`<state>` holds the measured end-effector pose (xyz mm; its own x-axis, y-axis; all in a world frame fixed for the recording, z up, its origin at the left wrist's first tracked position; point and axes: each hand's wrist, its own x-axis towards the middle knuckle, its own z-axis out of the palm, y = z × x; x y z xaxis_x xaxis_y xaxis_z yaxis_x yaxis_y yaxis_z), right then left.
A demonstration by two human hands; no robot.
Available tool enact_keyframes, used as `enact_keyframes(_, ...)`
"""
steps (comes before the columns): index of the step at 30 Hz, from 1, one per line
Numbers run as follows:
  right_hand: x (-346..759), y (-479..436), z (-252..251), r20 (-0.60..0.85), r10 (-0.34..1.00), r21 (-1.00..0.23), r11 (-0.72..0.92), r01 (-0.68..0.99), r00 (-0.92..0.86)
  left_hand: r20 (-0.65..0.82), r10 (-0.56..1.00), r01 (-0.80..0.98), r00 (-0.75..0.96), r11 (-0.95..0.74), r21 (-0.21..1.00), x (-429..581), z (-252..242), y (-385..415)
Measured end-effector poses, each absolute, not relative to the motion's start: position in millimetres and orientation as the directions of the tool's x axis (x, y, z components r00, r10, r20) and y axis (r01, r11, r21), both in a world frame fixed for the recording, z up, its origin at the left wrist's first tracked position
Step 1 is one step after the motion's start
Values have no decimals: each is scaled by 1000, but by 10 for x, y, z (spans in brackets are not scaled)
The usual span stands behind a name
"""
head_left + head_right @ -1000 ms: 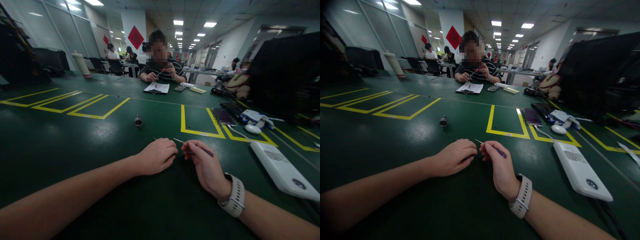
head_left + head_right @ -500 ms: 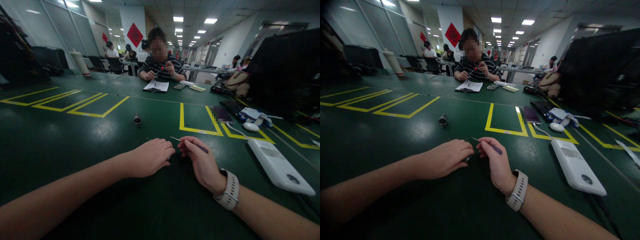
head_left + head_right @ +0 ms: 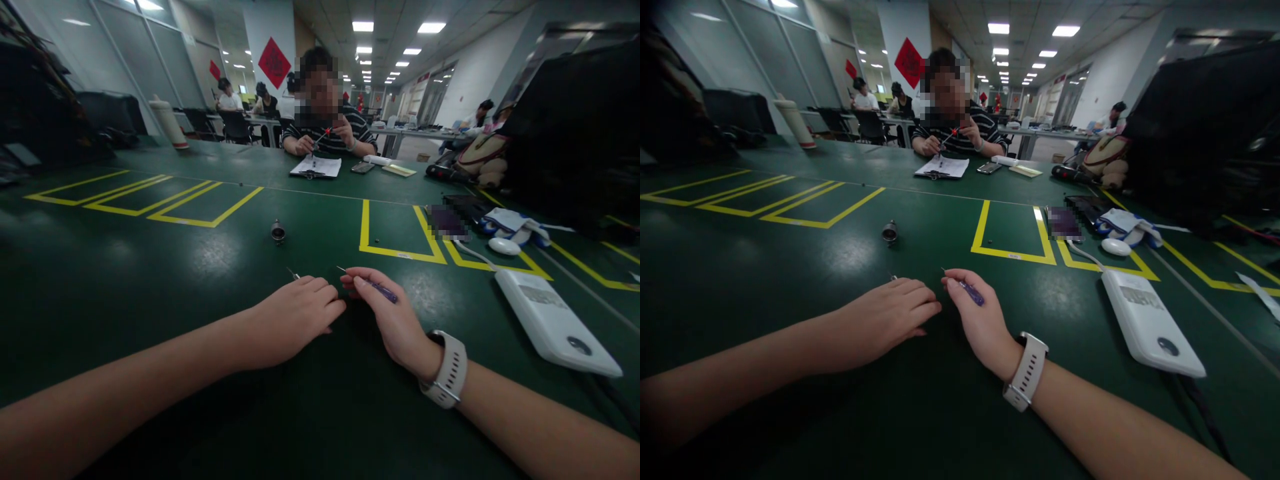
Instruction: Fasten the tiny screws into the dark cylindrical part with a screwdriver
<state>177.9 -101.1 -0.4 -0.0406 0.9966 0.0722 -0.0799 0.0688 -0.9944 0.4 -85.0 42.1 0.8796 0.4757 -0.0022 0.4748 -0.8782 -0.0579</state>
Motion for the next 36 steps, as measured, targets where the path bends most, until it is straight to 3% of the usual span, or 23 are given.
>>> enact_keyframes(11, 1744, -1056, -32, 69, 993, -997, 65, -41, -95, 72, 379, 382, 923, -876, -293, 60, 527, -964)
enact_keyframes(16, 1731, -1048, -52, 83, 992, -996, 79, -45, -100, 73, 377, 379, 924, -870, -316, 61, 553, -1003)
enact_keyframes(20, 1749, -1058, -18, 75, 994, -991, 66, -120, -77, 104, 433, 445, 895, -881, -160, -5, 554, -972)
enact_keyframes(27, 1772, -1067, 33, 48, 998, -992, 42, -115, -44, 107, 543, 475, 833, -801, 364, -173, 531, -796)
enact_keyframes(36, 1812, -1072, 62, 201, 977, -953, 212, -218, 69, 83, 703, 494, 706, -574, 654, -255, 418, -598)
